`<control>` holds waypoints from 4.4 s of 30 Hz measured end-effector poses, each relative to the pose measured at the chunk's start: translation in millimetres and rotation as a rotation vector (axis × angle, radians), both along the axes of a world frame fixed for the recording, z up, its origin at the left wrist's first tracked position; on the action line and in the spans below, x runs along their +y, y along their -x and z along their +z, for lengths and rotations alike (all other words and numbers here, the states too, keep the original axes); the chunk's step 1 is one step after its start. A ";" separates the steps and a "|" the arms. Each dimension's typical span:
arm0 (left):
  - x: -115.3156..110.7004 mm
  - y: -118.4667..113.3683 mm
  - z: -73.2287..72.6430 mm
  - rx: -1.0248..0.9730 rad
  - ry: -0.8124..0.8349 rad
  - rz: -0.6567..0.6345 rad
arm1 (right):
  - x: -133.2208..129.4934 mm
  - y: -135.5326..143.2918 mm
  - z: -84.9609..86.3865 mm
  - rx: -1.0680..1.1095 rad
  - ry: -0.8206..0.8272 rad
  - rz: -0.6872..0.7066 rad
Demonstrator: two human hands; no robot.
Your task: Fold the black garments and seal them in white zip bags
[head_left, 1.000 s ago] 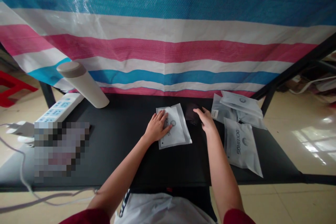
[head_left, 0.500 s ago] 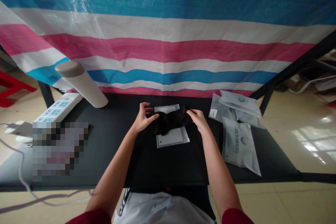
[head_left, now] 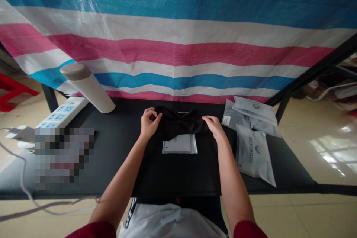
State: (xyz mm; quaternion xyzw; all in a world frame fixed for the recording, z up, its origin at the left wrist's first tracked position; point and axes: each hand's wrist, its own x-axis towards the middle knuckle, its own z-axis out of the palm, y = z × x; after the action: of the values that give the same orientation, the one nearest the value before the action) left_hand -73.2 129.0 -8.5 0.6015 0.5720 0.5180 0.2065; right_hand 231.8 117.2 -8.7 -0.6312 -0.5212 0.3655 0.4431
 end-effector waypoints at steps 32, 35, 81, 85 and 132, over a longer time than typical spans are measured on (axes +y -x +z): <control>-5.2 25.0 38.7 -0.584 0.113 0.175 | -5.9 18.5 6.6 -0.155 0.272 0.162; 4.6 48.6 43.2 -0.690 0.041 0.364 | -6.8 18.2 8.5 -0.309 0.274 0.118; -26.3 -28.9 -9.0 0.884 0.200 -0.362 | -11.7 25.6 17.6 -0.852 0.249 -0.039; -27.5 -28.8 -7.5 0.871 0.215 -0.369 | -12.7 26.4 18.2 -0.863 0.266 -0.046; -29.9 -30.9 -11.9 0.871 0.200 -0.320 | -12.5 29.1 13.4 -0.913 0.260 -0.037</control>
State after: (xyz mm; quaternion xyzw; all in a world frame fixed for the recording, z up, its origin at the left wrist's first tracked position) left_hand -42.3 99.1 -20.4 0.8204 0.5526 0.1219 0.0815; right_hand 202.7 104.6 4.8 -0.7868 -0.6012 0.1048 0.0924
